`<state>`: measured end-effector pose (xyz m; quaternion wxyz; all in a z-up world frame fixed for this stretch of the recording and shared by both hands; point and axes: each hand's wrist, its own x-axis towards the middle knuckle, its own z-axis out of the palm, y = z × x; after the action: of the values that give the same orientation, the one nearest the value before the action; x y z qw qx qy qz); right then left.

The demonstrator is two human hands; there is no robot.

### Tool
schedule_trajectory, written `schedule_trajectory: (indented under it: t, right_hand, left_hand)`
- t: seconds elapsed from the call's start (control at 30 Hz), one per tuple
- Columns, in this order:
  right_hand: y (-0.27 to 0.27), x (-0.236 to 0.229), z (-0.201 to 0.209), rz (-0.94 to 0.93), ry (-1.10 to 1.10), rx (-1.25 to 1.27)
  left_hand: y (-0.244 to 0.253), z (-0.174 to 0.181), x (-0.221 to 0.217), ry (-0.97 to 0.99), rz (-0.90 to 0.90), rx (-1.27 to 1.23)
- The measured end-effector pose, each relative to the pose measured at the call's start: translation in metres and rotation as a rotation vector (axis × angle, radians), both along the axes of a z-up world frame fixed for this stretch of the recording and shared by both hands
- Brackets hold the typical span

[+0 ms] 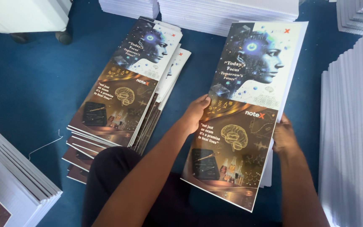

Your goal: The person sits on the floor and assembles notebooks by inserting folded index pages into printed covers. They repeatedly pick up a cover, insert a folded sheet, and place the completed unit onto a growing stack.

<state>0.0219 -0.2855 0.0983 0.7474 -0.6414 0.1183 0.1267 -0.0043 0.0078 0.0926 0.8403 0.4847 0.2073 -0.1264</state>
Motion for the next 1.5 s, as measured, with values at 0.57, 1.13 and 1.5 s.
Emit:
schedule_trajectory:
  t: [0.57,1.13,1.5]
  right_hand:
    - [-0.004,0.006,-0.004,-0.01,-0.021,-0.047]
    - [-0.007,0.009,-0.016,0.018,-0.081,-0.049]
    - [-0.041,0.03,-0.084,0.04,-0.16,0.024]
  left_hand:
    - [-0.008,-0.001,0.001,-0.079,-0.001,0.016]
    - [-0.006,0.006,-0.001,-0.061,-0.016,0.021]
    - [-0.01,0.003,-0.006,-0.066,-0.007,0.016]
